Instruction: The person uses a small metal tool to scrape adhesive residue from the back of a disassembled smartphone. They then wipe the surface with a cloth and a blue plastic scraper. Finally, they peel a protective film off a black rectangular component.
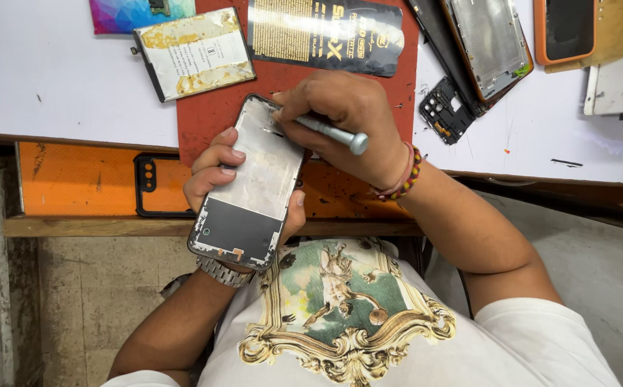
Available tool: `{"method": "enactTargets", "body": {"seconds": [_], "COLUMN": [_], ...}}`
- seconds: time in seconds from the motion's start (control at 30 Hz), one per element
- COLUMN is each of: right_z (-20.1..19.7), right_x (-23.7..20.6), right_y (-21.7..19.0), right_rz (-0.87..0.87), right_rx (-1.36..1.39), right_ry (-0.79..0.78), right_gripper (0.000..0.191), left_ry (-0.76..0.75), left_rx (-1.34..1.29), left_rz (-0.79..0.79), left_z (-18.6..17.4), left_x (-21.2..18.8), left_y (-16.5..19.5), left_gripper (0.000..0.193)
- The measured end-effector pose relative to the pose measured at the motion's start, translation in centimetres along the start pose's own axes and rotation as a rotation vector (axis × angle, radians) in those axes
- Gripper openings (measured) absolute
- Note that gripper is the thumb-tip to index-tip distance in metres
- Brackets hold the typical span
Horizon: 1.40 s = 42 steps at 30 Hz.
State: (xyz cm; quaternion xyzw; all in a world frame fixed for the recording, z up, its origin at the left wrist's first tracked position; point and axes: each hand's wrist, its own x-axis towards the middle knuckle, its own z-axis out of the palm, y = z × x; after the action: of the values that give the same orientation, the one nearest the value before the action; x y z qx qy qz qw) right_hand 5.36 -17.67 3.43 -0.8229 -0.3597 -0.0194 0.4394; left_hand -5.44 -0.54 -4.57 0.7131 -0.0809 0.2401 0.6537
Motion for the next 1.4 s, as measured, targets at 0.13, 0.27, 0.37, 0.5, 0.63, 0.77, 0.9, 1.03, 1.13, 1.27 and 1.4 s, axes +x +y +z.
{"method": "enactTargets", "body": {"seconds": [0.13,0.27,0.37,0.5,0.63,0.77,0.9,1.03,1.13,1.27,1.4], "right_z": [-1.2,-2.8,-3.5,-4.2,-4.4,-4.1,-3.8,-3.2,-2.8,-2.9,-3.3], "right_x": [-1.3,-3.4,-4.5,-5.5,-5.8,-5.5,-5.1,-5.0,-5.2,-5.5,-5.5], "right_y": [0.7,0.9,0.8,0.8,1.0,1.2,1.1,0.8,0.7,0.9,1.0], "right_rz": [-0.013,0.061,0.102,0.137,0.102,0.075,0.082,0.086,0.078,0.066,0.069], "right_rx": [-0.037,0.127,0.206,0.16,0.206,0.166,0.126,0.065,0.015,0.029,0.108], "right_ry": [-0.038,-0.033,-0.022,-0.062,-0.096,-0.108,-0.07,-0.027,0.015,0.043,0.009], "right_gripper": [0.016,0.016,0.015,0.016,0.017,0.018,0.02,0.023,0.023,0.023,0.023], "left_ry": [0.012,-0.015,-0.21,-0.388,-0.457,-0.496,-0.536,-0.57,-0.577,-0.566,-0.562], "left_rx": [0.002,-0.087,-0.22,-0.183,-0.229,-0.196,-0.164,-0.137,-0.134,-0.124,-0.125], "left_rz": [0.017,-0.014,-0.01,0.069,0.008,-0.008,-0.031,-0.066,-0.066,-0.049,-0.049], "left_z": [0.3,0.0,-0.9,-1.3,-1.8,-2.2,-2.4,-2.3,-2.1,-2.0,-2.2], "left_x": [0.1,0.4,1.5,2.9,4.4,5.6,6.6,7.2,7.4,7.3,7.3], "left_y": [0.0,0.5,0.8,1.7,2.6,3.3,3.9,4.3,4.4,4.5,4.5], "left_gripper": [0.075,0.075,0.077,0.077,0.079,0.08,0.081,0.078,0.075,0.075,0.075]}}
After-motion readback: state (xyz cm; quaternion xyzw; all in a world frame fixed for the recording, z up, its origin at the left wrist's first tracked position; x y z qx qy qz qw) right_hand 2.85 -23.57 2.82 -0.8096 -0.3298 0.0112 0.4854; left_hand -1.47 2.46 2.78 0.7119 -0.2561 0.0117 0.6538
